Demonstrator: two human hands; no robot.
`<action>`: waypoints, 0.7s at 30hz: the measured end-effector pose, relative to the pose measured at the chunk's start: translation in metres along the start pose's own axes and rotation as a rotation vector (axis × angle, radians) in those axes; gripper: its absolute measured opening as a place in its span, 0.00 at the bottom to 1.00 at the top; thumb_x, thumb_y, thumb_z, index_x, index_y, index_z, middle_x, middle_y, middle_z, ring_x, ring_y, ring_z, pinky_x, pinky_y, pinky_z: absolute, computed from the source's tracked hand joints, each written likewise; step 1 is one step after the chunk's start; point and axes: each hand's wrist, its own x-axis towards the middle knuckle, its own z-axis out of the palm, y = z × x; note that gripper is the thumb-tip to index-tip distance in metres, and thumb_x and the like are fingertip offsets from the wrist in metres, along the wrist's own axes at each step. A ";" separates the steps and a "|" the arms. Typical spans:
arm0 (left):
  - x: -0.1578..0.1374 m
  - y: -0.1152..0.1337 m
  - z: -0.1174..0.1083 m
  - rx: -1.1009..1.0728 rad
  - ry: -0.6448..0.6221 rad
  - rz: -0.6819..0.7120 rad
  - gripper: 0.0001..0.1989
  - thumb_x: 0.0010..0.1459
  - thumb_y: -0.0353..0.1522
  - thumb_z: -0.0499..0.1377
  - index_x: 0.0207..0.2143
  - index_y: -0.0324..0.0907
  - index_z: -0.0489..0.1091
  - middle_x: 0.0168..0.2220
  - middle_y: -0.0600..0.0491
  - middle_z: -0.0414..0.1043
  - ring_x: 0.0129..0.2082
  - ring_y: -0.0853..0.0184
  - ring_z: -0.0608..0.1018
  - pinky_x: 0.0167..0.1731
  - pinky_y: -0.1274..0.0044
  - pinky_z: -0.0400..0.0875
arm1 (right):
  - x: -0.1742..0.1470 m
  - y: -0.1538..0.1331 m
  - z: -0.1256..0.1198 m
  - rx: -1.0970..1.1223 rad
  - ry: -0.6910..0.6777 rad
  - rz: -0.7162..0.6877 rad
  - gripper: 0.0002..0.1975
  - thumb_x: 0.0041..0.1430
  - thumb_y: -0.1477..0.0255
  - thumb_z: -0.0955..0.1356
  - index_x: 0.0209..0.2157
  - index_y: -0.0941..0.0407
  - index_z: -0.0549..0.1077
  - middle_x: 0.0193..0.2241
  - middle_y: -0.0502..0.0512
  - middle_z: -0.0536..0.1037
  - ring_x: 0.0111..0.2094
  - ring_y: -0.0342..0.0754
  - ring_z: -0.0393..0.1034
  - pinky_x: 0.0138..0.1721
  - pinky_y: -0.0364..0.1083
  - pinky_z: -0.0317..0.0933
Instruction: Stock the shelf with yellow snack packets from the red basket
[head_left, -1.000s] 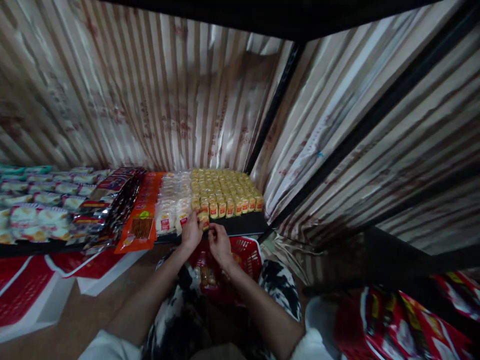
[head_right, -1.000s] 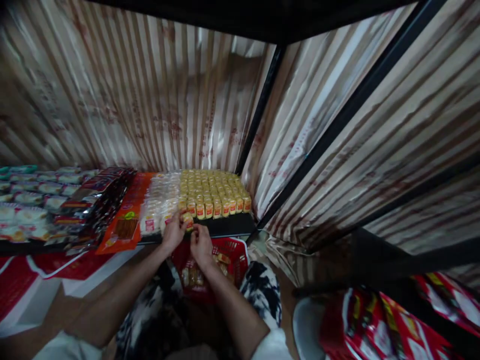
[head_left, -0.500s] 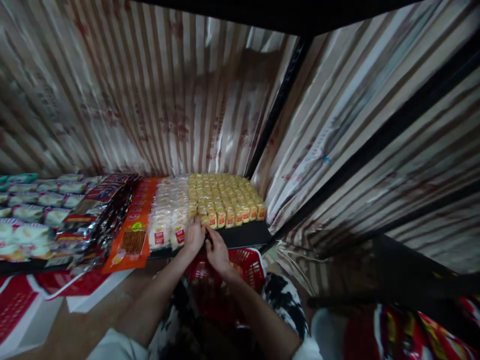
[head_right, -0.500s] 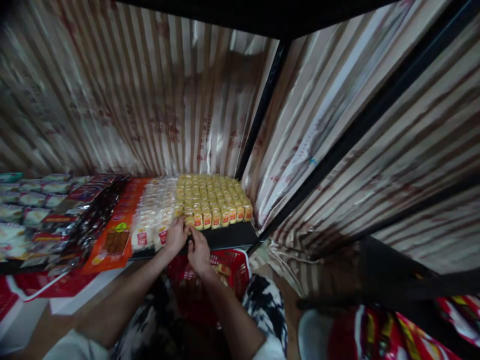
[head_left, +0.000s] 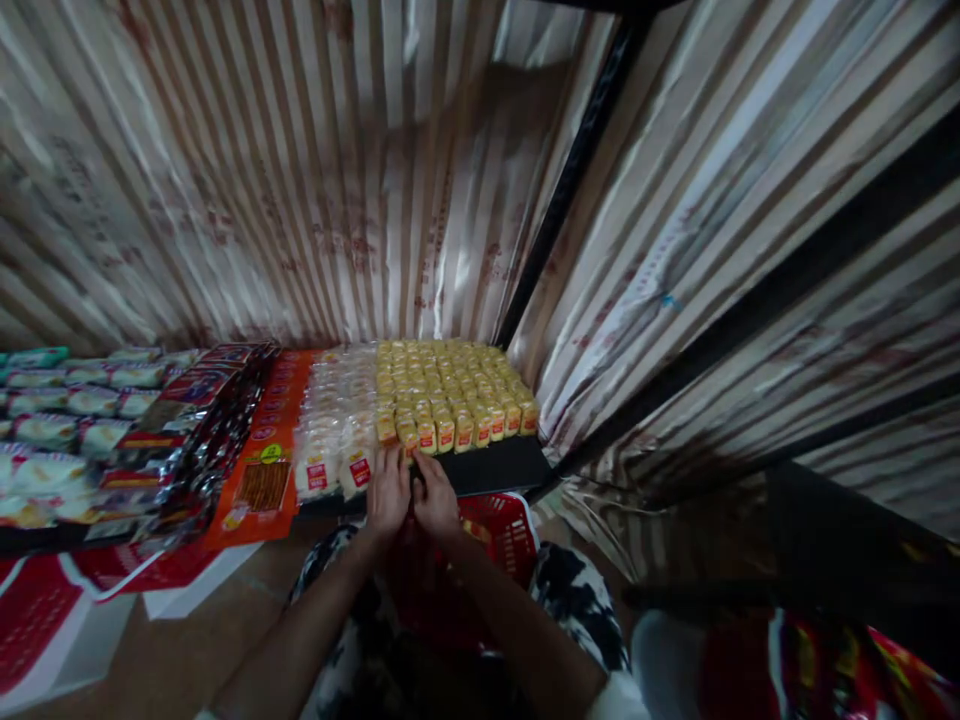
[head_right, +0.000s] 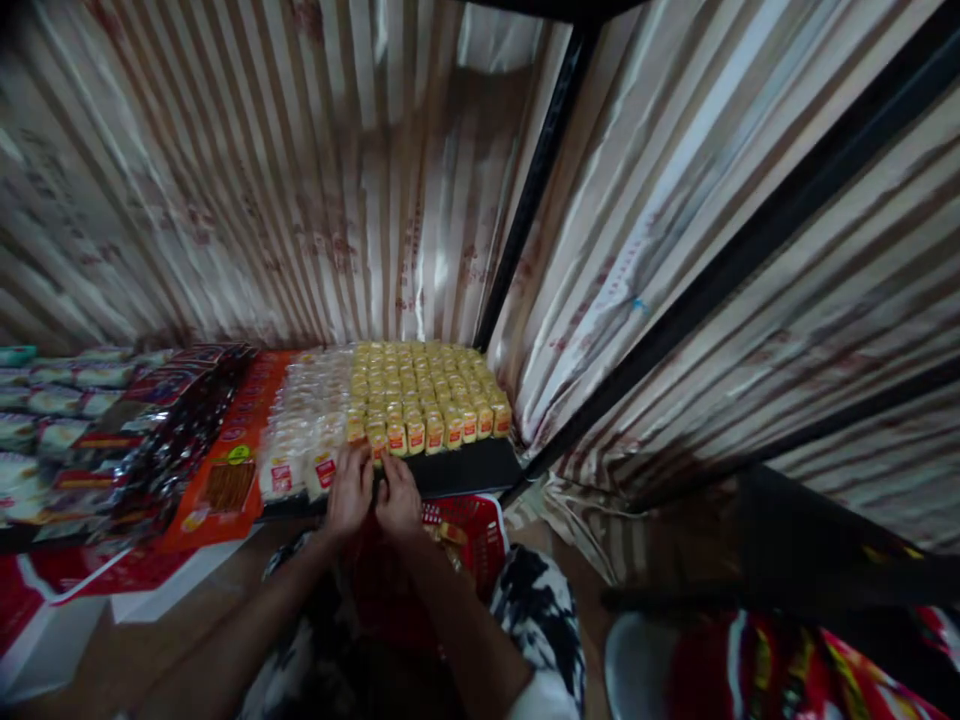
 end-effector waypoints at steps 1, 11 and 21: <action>-0.004 -0.002 0.001 0.018 -0.017 0.005 0.17 0.60 0.28 0.45 0.50 0.39 0.63 0.47 0.45 0.66 0.48 0.62 0.70 0.47 0.68 0.69 | 0.000 0.000 0.000 -0.012 -0.002 0.001 0.28 0.52 0.79 0.60 0.56 0.57 0.64 0.52 0.59 0.68 0.54 0.50 0.62 0.56 0.50 0.58; -0.008 -0.013 0.011 0.096 -0.146 0.014 0.24 0.55 0.24 0.46 0.55 0.38 0.61 0.50 0.43 0.64 0.51 0.61 0.69 0.48 0.71 0.69 | 0.005 0.003 0.002 -0.057 -0.031 0.003 0.30 0.50 0.80 0.60 0.57 0.57 0.64 0.51 0.59 0.69 0.53 0.51 0.62 0.55 0.50 0.58; -0.061 0.004 0.007 -0.008 -0.214 -0.048 0.15 0.60 0.28 0.44 0.40 0.41 0.69 0.41 0.48 0.69 0.42 0.67 0.73 0.46 0.75 0.67 | -0.050 0.012 -0.012 0.227 0.047 0.181 0.17 0.58 0.73 0.58 0.45 0.57 0.72 0.43 0.57 0.76 0.46 0.47 0.68 0.50 0.47 0.61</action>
